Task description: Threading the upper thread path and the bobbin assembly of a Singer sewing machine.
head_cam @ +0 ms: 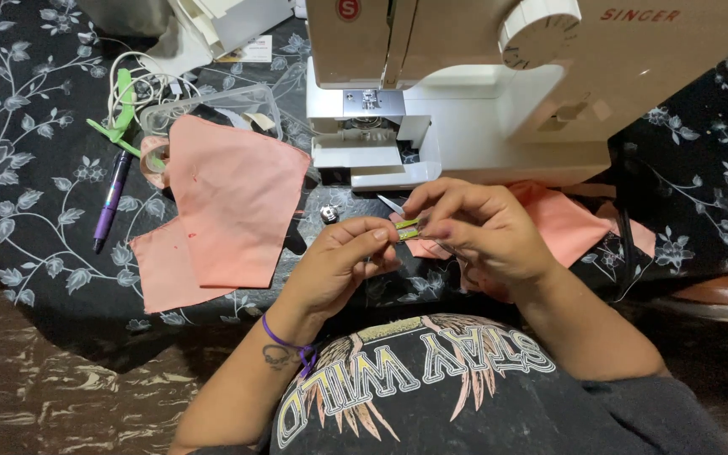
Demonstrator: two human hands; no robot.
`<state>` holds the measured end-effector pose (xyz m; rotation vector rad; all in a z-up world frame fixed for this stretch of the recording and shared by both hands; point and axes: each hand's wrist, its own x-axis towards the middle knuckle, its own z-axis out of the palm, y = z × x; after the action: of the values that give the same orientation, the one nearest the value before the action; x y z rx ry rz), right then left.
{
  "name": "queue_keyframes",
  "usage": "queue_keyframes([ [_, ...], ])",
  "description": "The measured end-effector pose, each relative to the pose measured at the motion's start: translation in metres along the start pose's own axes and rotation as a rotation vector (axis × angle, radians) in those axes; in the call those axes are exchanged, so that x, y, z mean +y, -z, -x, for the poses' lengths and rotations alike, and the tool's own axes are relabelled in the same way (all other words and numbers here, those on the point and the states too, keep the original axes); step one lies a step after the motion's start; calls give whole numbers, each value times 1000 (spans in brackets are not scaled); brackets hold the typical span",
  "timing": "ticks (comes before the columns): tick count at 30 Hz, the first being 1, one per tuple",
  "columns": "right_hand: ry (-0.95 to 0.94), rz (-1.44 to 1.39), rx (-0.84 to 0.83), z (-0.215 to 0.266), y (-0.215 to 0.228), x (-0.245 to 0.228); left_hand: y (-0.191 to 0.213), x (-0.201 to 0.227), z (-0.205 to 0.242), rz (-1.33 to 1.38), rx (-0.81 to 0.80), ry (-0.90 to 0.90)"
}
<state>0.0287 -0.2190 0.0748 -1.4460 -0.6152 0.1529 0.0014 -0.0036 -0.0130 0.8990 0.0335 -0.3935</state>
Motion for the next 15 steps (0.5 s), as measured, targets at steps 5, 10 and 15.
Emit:
queue_keyframes([
  [5,-92,-614,57,10,1,11,-5,0,-2,-40,-11,-3],
  [10,186,583,2,2,-14,-10,-9,3,2,-120,-57,-95],
  [15,381,812,-58,4,-16,7,-12,9,5,-234,-39,-150],
])
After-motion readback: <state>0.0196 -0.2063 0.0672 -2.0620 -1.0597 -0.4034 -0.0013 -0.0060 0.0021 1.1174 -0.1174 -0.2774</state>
